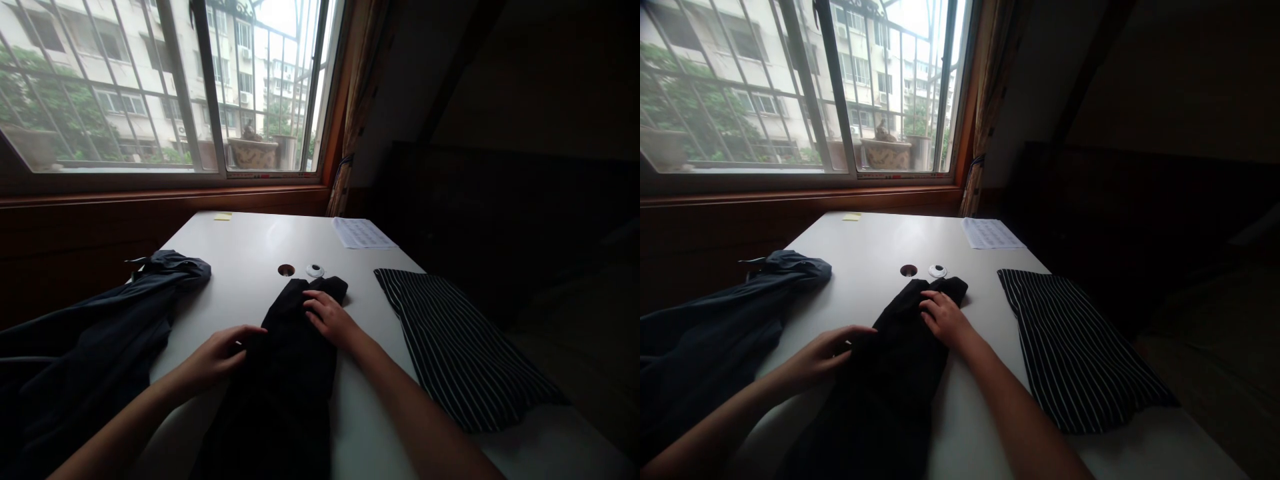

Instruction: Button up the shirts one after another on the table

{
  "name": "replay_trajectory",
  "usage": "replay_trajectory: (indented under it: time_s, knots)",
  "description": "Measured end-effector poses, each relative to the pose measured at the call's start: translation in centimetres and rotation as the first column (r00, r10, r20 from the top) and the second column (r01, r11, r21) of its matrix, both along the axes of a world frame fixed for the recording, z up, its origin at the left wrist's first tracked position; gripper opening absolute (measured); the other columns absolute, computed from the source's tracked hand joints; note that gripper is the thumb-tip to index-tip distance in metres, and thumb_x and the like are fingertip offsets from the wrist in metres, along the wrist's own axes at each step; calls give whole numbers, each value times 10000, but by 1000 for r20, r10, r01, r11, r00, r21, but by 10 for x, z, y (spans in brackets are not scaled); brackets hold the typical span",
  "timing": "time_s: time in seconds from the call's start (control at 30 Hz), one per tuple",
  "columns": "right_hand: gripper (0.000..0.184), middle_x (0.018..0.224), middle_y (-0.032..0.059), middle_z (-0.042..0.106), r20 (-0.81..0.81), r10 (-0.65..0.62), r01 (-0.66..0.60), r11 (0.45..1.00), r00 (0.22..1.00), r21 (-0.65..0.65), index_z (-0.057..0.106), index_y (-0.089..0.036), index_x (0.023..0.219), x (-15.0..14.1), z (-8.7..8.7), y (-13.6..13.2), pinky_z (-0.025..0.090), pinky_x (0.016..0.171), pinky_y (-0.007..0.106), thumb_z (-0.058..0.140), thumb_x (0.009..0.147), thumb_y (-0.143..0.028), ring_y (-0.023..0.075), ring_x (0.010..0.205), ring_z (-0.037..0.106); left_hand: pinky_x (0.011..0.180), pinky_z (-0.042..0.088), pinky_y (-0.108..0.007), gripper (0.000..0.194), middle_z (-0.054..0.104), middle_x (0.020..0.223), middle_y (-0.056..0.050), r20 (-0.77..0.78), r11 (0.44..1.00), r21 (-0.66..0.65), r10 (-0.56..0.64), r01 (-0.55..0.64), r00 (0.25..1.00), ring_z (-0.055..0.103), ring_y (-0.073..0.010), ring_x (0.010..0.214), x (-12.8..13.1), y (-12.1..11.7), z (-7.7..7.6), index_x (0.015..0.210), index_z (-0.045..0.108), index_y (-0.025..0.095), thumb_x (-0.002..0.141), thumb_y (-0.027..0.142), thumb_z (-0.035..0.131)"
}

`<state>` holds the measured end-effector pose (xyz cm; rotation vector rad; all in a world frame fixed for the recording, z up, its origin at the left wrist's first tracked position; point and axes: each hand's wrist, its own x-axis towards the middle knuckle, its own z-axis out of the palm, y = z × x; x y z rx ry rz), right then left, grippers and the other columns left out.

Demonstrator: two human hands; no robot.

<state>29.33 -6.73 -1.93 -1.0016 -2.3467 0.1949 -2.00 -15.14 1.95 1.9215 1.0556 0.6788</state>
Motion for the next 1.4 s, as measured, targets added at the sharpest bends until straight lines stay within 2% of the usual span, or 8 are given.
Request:
replay_trajectory:
  time_s: [0.27, 0.4, 0.6, 0.77, 0.9, 1.07, 1.27, 1.4]
  knots:
    - [379, 1364, 102, 568, -20, 124, -124, 992, 992, 5, 516, -230, 1287, -41, 0, -13, 355, 1139, 522, 611, 921, -218, 253, 1249, 543, 998, 466, -368, 457, 671, 1275, -89, 257, 911, -258, -256, 322, 932, 616, -264, 1166, 16, -20, 7, 1382, 551, 266, 941, 364, 620]
    - [594, 1214, 88, 614, -2, 163, -163, 987, 987, 5, 406, -256, 1429, -67, 5, -16, 465, 993, 437, 652, 890, -214, 248, 1095, 577, 984, 454, -370, 402, 705, 1206, -100, 323, 881, -325, -238, 343, 916, 626, -263, 1133, 13, -20, 11, 1339, 583, 221, 967, 371, 572]
    - [295, 912, 45, 626, 194, 149, -177, 975, 970, 133, 669, -298, 1185, -90, 6, -5, 441, 803, 365, 585, 926, -184, 209, 823, 546, 651, 477, -262, 372, 695, 829, -61, 200, 961, -263, -35, 88, 979, 620, -181, 723, 1, -5, 4, 912, 682, 141, 940, 489, 553]
    - [205, 911, 49, 645, 93, 189, -198, 975, 978, 104, 669, -226, 1067, -88, 4, -4, 449, 811, 339, 548, 923, -145, 197, 829, 576, 638, 471, -270, 319, 631, 833, -38, 18, 924, 143, 357, -356, 934, 595, -180, 717, -17, 19, -21, 877, 637, 176, 932, 475, 538]
    - [260, 1000, 53, 655, -38, 205, -203, 977, 978, 59, 592, -213, 1115, -83, 7, -11, 484, 847, 325, 521, 893, -97, 200, 910, 609, 768, 526, -340, 300, 620, 1051, -72, -29, 851, 335, 440, -406, 898, 638, -206, 813, -24, 29, -38, 1078, 632, 207, 889, 437, 594]
    - [277, 1007, 28, 641, -265, 207, -225, 974, 942, -37, 557, -230, 1112, -85, 22, -24, 509, 812, 294, 472, 882, -99, 173, 871, 617, 768, 529, -349, 338, 637, 1033, -84, -81, 870, 371, 379, -325, 922, 632, -222, 830, -16, 25, -37, 1157, 623, 214, 854, 362, 609]
    - [182, 907, 11, 611, -646, -163, -92, 935, 746, -342, 570, -233, 1048, -52, 46, -26, 512, 726, 282, 447, 916, -258, 169, 797, 589, 700, 480, -308, 180, 631, 885, -51, -161, 906, 323, 336, -272, 928, 602, -203, 760, -12, 19, -26, 974, 661, 204, 859, 277, 543]
    - [243, 863, -2, 594, -688, -373, 79, 905, 623, -418, 490, -240, 1126, 0, 46, -5, 520, 672, 273, 386, 934, -348, 159, 735, 599, 746, 483, -312, 176, 649, 947, -54, -18, 847, 357, 429, -395, 903, 617, -210, 841, -19, 20, -16, 971, 659, 200, 861, 260, 535]
